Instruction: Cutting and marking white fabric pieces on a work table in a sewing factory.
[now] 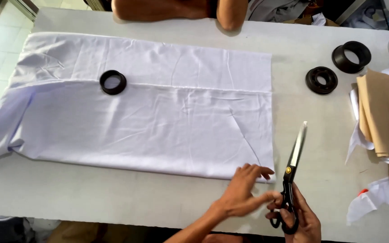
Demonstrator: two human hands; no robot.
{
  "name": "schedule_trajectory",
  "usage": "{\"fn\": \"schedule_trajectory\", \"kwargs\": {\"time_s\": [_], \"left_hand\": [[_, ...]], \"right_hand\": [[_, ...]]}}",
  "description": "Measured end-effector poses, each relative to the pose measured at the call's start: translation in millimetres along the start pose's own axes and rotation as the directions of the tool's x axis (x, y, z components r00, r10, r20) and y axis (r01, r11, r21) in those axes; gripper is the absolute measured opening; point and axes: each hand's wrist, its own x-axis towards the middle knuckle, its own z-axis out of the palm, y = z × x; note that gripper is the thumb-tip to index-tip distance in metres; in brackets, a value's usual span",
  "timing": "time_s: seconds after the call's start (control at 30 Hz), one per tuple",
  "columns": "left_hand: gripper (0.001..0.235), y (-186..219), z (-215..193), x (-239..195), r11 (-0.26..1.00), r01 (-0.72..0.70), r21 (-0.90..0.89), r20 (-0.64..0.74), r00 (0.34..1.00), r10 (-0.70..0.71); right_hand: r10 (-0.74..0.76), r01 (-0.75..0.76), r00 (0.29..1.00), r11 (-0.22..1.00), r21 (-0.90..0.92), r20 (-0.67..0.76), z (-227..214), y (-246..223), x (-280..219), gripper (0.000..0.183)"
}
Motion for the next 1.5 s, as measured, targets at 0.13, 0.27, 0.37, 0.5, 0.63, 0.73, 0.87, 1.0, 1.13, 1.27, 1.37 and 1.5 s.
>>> {"fn": "schedule_trajectory", "kwargs": {"time_s": [0.13,0.27,0.37,0.5,0.63,0.73,0.87,1.0,1.13,1.27,1.37,1.5], "left_hand": [[0.049,-47,33,47,0.873,-0.155,0.461,-0.155,0.955,0.251],[0.06,-88,61,90,0.619,-0.085,0.781,-0.012,0.988,0.151],[0.043,-100,60,120,0.539,-0.056,0.841,-0.036,0.987,0.158],[0.014,-103,23,167,0.601,-0.187,0.777,0.158,0.982,0.102],[0.022,-132,-85,266,0.793,-0.298,0.532,0.034,0.943,0.332],[0.069,-77,-141,255,0.641,0.148,0.753,-0.518,0.735,0.438],[0.026,-24,-105,159,0.89,0.029,0.455,-0.772,0.511,0.378],[0.004,-80,-54,103,0.807,0.241,0.54,-0.758,0.556,0.341],[0.02,-100,-33,103,0.739,0.265,0.62,-0.675,0.661,0.329],[0.045,-114,-58,165,0.795,0.395,0.461,-0.78,0.608,0.15],[0.062,-124,-88,216,0.733,0.525,0.433,-0.787,0.616,0.023],[0.065,-138,-118,274,0.651,0.598,0.468,-0.792,0.611,0.008]], "right_hand": [[-0.043,0.049,0.988,0.998,-0.041,0.147,-65,5,33,0.079],[-0.067,0.088,0.971,0.993,-0.082,0.227,-141,15,74,0.075],[0.275,-0.281,0.899,0.959,-0.034,0.339,-211,32,135,0.095],[0.544,-0.616,0.706,0.787,0.015,0.454,-255,28,183,0.03],[0.344,-0.282,0.862,0.936,-0.212,0.372,-229,-16,179,0.093],[0.408,-0.308,0.875,0.885,-0.35,0.262,-171,-71,167,0.084],[0.283,-0.05,0.851,0.883,-0.467,0.443,-189,-42,216,0.088],[0.379,-0.104,0.786,0.86,-0.5,0.489,-163,-47,241,0.08],[0.531,-0.146,0.736,0.729,-0.668,0.419,-114,-72,268,0.076],[0.563,-0.145,0.699,0.715,-0.684,0.441,-125,-79,295,0.079],[0.536,-0.194,0.745,0.744,-0.639,0.398,-152,-68,298,0.077],[0.635,-0.498,0.649,0.771,-0.397,0.42,-192,-43,294,0.083]]}}
